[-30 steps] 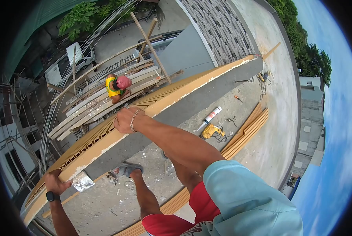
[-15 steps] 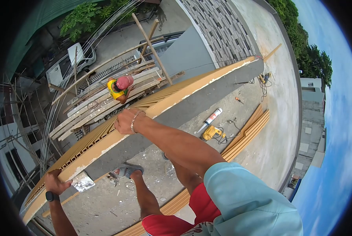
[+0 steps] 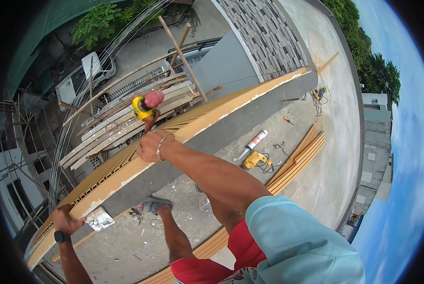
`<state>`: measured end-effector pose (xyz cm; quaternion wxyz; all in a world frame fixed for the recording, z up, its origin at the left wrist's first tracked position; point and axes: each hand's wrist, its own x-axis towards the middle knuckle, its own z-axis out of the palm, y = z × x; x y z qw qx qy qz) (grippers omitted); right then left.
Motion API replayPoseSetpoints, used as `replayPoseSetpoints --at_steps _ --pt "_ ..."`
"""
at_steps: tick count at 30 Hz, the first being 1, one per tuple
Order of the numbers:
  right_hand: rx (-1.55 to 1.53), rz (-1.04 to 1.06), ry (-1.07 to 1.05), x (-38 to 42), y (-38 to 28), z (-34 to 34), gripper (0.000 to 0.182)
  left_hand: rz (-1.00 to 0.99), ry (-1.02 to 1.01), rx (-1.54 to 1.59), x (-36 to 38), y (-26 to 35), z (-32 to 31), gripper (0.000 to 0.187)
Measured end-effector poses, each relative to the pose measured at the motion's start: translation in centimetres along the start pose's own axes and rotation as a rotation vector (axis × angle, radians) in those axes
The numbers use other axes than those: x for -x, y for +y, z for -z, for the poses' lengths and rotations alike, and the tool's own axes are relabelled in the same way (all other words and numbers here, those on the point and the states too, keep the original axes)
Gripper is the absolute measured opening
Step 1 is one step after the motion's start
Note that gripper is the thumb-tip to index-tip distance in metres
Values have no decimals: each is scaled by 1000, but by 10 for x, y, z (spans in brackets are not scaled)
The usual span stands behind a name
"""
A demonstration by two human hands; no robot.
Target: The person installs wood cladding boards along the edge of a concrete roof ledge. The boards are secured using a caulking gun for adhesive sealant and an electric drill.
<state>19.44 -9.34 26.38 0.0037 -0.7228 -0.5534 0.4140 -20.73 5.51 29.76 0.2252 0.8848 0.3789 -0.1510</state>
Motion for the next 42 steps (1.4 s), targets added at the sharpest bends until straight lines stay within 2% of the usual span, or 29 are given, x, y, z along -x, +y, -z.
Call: replayPoseSetpoints --at_steps 3,5,6,15,17,24,26,33,42 --pt "-6 -7 4 0 0 0 43 24 -2 -17 0 5 2 68" --pt "-16 -11 7 0 0 1 43 12 36 13 1 4 1 51" --pt "-16 -9 7 0 0 1 43 14 37 12 1 3 1 51" --pt "-19 -19 0 -2 0 1 43 16 31 -7 0 10 8 53" --pt "-1 -19 -4 -1 0 3 43 25 -14 -22 -2 17 13 63" --pt "11 -6 -13 -1 -1 6 44 7 -5 -20 -2 9 10 62" --pt "17 -40 -107 -1 -3 10 47 15 -9 -11 -2 9 11 64" --pt "2 -32 -85 -2 -4 10 46 16 -51 -5 -4 6 12 68" --pt "-1 -51 -92 0 -5 15 45 -19 23 -16 -4 -2 8 68"
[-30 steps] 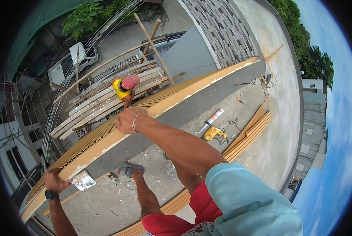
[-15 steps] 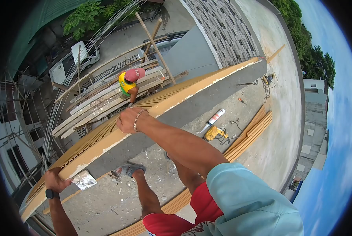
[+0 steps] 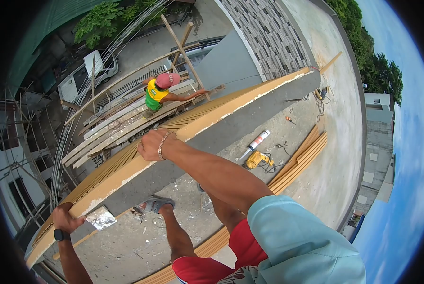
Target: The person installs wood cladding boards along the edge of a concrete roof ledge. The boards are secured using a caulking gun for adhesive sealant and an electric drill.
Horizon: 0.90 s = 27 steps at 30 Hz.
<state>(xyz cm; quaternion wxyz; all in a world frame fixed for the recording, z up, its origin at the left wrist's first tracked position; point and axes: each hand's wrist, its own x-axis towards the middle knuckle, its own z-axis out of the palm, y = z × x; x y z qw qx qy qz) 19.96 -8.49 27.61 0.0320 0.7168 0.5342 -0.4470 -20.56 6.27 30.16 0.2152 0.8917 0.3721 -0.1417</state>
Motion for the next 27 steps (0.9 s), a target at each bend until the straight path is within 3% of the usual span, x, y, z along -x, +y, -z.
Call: replayPoseSetpoints --at_steps 6,24,27 --pt "2 18 0 1 0 2 45 36 -51 10 0 -5 1 56" --pt "6 8 -13 3 0 3 46 45 -51 16 3 4 6 64" --pt "8 49 -43 3 2 3 49 -4 25 -14 4 9 5 68"
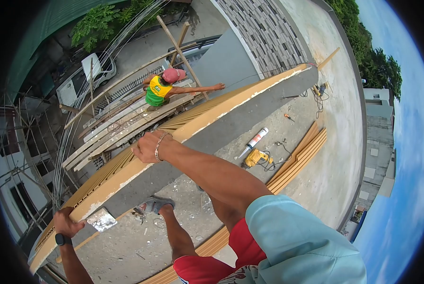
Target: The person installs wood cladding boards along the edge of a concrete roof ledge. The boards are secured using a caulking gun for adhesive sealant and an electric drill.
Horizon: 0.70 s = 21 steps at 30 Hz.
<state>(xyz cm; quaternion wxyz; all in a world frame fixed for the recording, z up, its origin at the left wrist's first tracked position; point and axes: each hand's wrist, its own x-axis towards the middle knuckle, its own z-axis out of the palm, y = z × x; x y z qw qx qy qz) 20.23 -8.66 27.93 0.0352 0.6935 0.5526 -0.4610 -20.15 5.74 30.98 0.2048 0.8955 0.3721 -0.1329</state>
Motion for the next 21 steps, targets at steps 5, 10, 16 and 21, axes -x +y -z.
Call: replayPoseSetpoints --at_steps 5,10,16,21 --pt "-12 25 63 0 1 -3 57 -3 -14 27 2 -9 -4 68" --pt "6 28 55 -4 3 -7 57 17 -34 6 0 -3 3 66" --pt "19 19 64 1 2 -5 55 10 -37 -2 -1 -6 0 66" --pt "6 35 69 3 1 -3 54 20 -93 -9 -1 2 11 72"
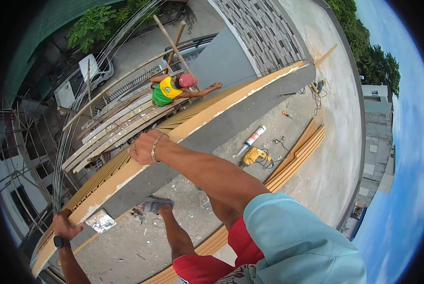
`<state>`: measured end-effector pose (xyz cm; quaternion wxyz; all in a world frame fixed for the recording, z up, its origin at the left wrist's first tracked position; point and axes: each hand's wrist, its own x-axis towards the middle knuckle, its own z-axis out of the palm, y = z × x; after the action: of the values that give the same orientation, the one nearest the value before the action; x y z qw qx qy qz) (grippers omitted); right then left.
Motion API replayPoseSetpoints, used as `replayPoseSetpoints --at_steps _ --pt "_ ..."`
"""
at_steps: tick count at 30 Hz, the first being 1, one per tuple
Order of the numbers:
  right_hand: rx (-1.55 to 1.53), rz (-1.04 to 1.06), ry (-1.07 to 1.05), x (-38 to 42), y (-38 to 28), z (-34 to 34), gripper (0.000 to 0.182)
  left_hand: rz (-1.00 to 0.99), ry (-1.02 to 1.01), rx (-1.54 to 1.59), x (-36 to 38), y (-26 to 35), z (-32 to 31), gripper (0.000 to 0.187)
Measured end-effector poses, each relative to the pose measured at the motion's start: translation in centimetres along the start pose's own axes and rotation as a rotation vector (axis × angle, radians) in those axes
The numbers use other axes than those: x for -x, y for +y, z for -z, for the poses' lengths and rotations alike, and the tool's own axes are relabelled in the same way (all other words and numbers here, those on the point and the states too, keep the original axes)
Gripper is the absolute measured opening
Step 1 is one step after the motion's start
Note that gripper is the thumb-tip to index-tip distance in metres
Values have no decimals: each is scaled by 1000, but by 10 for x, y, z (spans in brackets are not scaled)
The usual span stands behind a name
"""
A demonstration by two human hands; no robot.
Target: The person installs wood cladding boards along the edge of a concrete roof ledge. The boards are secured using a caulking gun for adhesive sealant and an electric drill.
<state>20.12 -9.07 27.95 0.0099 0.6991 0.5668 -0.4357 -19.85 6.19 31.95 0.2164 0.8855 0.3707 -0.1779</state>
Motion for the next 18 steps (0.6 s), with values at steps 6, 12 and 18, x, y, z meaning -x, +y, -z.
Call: replayPoseSetpoints --at_steps 6,12,18 --pt "24 -11 4 0 0 0 52 3 -109 26 -5 6 9 79" --pt "19 13 19 5 -1 3 52 42 -226 106 -5 0 11 80" --pt "3 0 21 4 0 1 50 7 -282 69 -9 18 24 62"
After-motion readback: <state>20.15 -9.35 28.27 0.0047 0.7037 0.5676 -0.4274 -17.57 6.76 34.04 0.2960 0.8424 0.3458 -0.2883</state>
